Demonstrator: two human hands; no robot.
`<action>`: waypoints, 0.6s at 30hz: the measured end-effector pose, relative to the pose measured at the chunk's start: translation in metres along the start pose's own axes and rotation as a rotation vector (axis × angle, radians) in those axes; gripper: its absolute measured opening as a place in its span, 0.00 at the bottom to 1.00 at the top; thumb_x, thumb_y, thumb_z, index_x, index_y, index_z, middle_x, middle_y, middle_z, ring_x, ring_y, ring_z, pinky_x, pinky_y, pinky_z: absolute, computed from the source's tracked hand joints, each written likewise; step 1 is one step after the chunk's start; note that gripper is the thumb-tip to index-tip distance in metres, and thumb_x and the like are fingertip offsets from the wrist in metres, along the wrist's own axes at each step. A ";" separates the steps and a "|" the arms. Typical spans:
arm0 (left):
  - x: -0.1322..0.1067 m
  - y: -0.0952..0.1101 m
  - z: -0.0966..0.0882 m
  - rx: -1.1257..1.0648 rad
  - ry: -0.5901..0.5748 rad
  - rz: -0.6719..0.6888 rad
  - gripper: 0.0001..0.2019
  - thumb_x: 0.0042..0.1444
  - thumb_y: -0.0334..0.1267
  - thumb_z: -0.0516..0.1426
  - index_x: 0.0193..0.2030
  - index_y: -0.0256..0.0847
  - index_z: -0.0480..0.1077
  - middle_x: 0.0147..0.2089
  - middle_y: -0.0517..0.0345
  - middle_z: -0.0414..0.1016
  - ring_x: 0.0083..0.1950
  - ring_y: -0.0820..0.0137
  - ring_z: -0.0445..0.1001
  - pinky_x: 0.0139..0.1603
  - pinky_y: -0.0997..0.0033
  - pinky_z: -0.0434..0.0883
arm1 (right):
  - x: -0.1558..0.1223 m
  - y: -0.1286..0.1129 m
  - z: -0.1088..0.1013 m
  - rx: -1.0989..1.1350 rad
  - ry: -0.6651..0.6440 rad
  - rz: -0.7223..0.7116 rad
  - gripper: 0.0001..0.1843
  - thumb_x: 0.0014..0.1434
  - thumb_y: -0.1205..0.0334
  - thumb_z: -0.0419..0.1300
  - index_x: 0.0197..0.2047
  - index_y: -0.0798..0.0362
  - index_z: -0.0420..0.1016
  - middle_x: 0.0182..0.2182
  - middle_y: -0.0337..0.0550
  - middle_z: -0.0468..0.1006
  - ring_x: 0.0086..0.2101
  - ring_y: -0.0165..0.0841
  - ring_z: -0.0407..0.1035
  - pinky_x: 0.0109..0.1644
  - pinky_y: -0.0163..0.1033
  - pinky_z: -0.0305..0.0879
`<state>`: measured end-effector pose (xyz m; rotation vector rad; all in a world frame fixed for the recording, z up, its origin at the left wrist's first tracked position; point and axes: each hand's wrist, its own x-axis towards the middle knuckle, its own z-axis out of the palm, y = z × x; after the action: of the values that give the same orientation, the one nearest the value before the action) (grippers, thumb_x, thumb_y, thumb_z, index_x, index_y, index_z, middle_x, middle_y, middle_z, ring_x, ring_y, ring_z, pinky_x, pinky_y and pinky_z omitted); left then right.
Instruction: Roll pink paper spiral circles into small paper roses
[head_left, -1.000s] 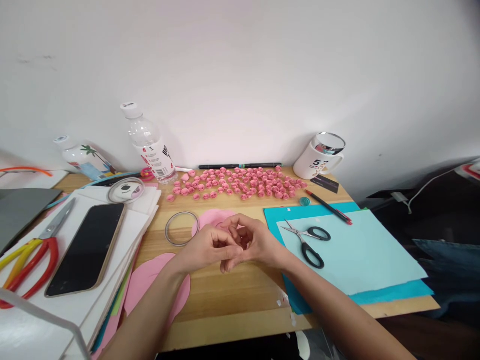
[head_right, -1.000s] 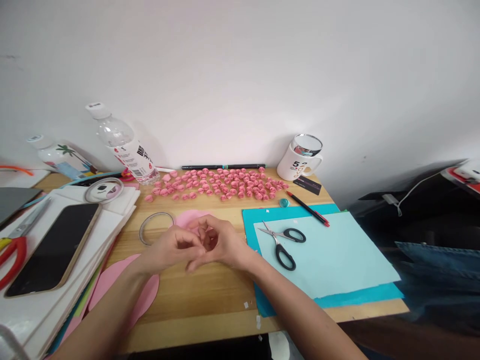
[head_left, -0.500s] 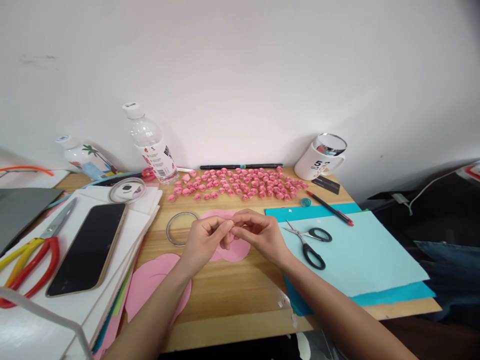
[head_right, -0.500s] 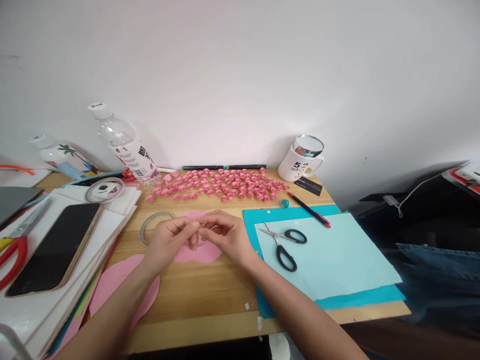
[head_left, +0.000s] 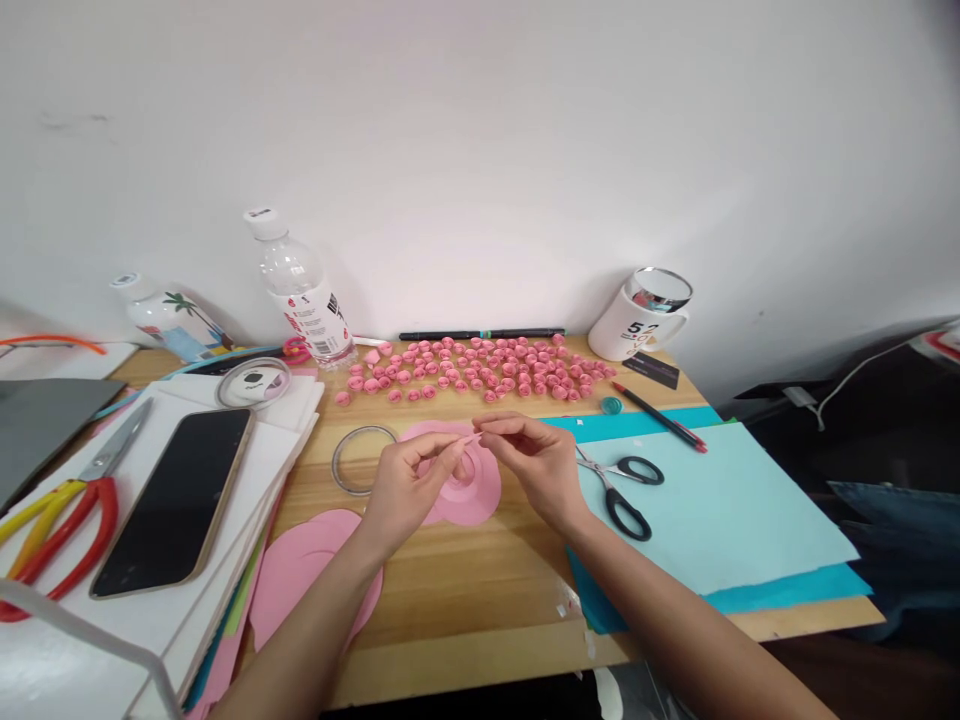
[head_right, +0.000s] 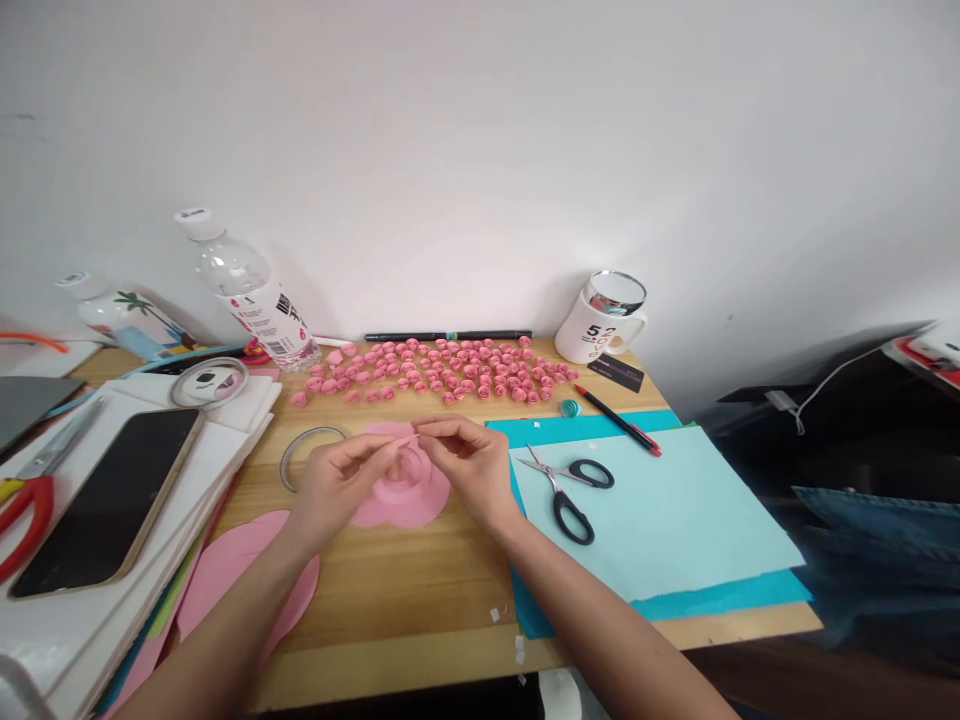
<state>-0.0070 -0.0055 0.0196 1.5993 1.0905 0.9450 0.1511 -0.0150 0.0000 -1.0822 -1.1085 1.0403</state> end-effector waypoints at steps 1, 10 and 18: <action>0.000 -0.001 0.000 -0.006 0.015 0.004 0.10 0.56 0.39 0.55 0.28 0.38 0.75 0.26 0.59 0.74 0.31 0.71 0.71 0.37 0.73 0.69 | 0.001 0.000 -0.001 0.032 0.019 0.042 0.01 0.47 0.64 0.66 0.28 0.49 0.79 0.34 0.42 0.81 0.36 0.36 0.74 0.43 0.43 0.70; -0.002 0.003 -0.008 -0.410 -0.071 -0.075 0.14 0.56 0.38 0.57 0.47 0.36 0.71 0.23 0.59 0.75 0.26 0.71 0.73 0.35 0.68 0.71 | 0.011 0.003 -0.006 0.263 0.106 0.204 0.06 0.41 0.61 0.70 0.22 0.51 0.77 0.24 0.42 0.78 0.39 0.38 0.72 0.41 0.41 0.69; 0.001 0.006 -0.007 -0.460 -0.202 -0.272 0.22 0.51 0.40 0.60 0.53 0.37 0.65 0.30 0.57 0.76 0.23 0.72 0.75 0.26 0.74 0.69 | 0.008 0.002 -0.004 0.179 0.050 0.213 0.06 0.43 0.61 0.69 0.22 0.52 0.76 0.24 0.40 0.79 0.26 0.30 0.70 0.35 0.38 0.67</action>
<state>-0.0119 -0.0036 0.0271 1.1102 0.8479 0.7650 0.1562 -0.0072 -0.0008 -1.0918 -0.8554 1.2489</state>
